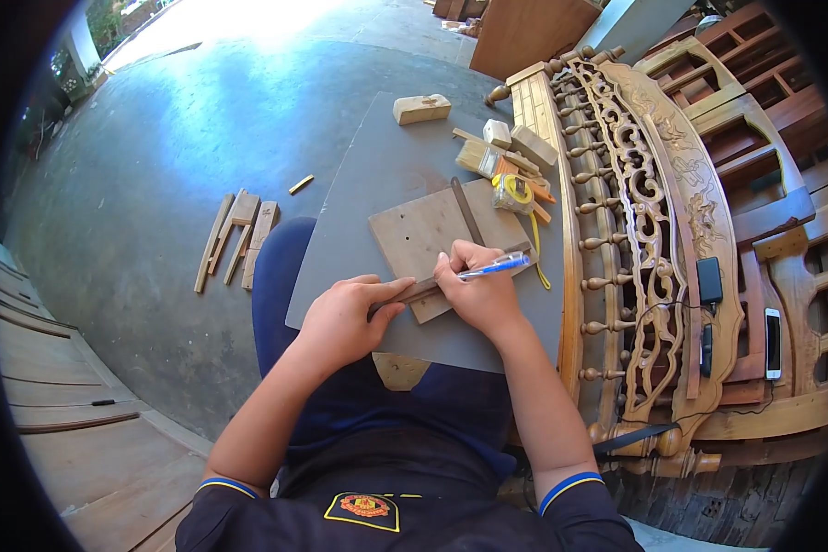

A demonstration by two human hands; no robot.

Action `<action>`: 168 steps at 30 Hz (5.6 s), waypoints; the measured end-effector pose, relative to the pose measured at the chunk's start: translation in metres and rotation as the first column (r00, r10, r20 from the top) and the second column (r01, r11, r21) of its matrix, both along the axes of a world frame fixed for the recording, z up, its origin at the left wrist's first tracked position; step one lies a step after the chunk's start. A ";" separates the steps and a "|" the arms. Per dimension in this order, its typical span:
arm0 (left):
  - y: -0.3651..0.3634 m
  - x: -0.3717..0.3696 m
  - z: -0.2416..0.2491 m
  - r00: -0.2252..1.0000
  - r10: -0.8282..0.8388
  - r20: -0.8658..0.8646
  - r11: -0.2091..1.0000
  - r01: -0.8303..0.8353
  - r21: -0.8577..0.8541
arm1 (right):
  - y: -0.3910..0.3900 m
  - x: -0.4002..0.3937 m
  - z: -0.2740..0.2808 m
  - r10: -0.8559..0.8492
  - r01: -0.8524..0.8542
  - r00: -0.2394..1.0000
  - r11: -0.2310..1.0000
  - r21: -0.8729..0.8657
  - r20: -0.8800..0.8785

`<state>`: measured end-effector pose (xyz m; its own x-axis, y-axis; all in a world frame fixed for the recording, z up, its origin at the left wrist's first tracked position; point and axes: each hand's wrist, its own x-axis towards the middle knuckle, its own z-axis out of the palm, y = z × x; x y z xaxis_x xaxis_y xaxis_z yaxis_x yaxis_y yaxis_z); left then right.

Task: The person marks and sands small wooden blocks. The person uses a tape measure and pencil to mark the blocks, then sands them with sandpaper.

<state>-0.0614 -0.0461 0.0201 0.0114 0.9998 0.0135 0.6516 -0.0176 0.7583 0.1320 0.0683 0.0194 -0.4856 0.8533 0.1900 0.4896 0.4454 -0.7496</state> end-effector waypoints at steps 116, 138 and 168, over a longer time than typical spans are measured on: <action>0.073 0.049 -0.024 0.970 0.099 -0.222 0.955 -0.030 0.296 | -0.146 0.131 -0.006 -0.179 0.134 0.961 0.968 0.213 0.210; 0.078 0.047 -0.029 0.973 0.094 -0.211 0.951 -0.025 0.309 | -0.132 0.131 0.000 -0.206 0.167 0.954 0.968 0.187 0.219; 0.079 0.046 -0.030 0.952 0.131 -0.277 0.945 -0.035 0.326 | -0.091 0.159 -0.014 0.071 -0.059 0.994 0.988 0.139 -0.078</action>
